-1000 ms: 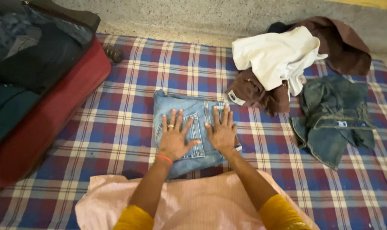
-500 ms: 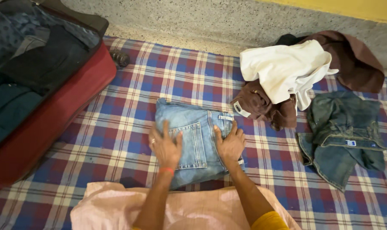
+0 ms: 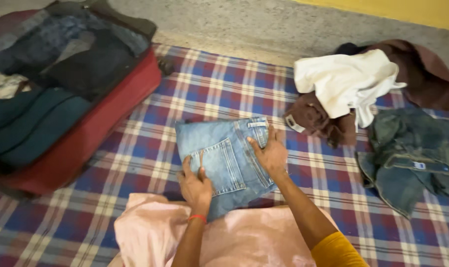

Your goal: The person folds a pair of light blue jeans and a white long-sleeved shirt on a plaid mattress. The jeans are folded into a compact rectangle and placed into an open suitcase. The white shirt is then folded in a similar manner.

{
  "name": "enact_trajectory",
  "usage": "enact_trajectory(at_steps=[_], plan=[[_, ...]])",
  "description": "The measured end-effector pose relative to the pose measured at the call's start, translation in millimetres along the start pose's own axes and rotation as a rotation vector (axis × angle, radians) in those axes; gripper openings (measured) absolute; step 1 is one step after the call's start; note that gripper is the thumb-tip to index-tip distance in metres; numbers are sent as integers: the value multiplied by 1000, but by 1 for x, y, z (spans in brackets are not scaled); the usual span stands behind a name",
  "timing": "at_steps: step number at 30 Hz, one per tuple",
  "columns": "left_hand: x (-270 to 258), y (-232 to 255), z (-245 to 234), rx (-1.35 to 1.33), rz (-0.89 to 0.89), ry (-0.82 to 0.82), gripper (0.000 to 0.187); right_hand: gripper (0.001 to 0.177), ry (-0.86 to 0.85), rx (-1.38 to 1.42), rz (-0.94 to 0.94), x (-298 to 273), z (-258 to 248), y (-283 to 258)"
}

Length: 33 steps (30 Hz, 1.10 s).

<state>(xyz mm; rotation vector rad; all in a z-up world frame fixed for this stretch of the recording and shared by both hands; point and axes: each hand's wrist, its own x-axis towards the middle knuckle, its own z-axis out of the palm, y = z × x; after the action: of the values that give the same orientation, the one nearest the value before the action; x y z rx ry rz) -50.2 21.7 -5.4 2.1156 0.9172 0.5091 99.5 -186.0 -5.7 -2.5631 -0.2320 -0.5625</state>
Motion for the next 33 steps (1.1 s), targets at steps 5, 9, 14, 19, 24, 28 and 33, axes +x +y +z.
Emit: enact_trajectory(at_steps=[5,9,14,19,24,28,33], plan=[[30,-56,5,-100,65,-101,88,90,-418,-22,129,0,19,12],[38,-45,7,-35,106,-139,85,62,-523,202,252,6,2,10],[37,22,-57,-167,136,-30,73,46,-277,131,22,43,-41,-79],[107,74,-166,-381,372,236,66,58,-80,267,-250,140,-77,-215],[238,80,-241,-310,541,520,72,62,55,447,-654,245,-28,-357],[339,36,-249,-173,447,564,74,59,-12,392,-653,305,55,-450],[473,-60,-222,-68,340,562,74,79,-238,393,-531,342,170,-516]])
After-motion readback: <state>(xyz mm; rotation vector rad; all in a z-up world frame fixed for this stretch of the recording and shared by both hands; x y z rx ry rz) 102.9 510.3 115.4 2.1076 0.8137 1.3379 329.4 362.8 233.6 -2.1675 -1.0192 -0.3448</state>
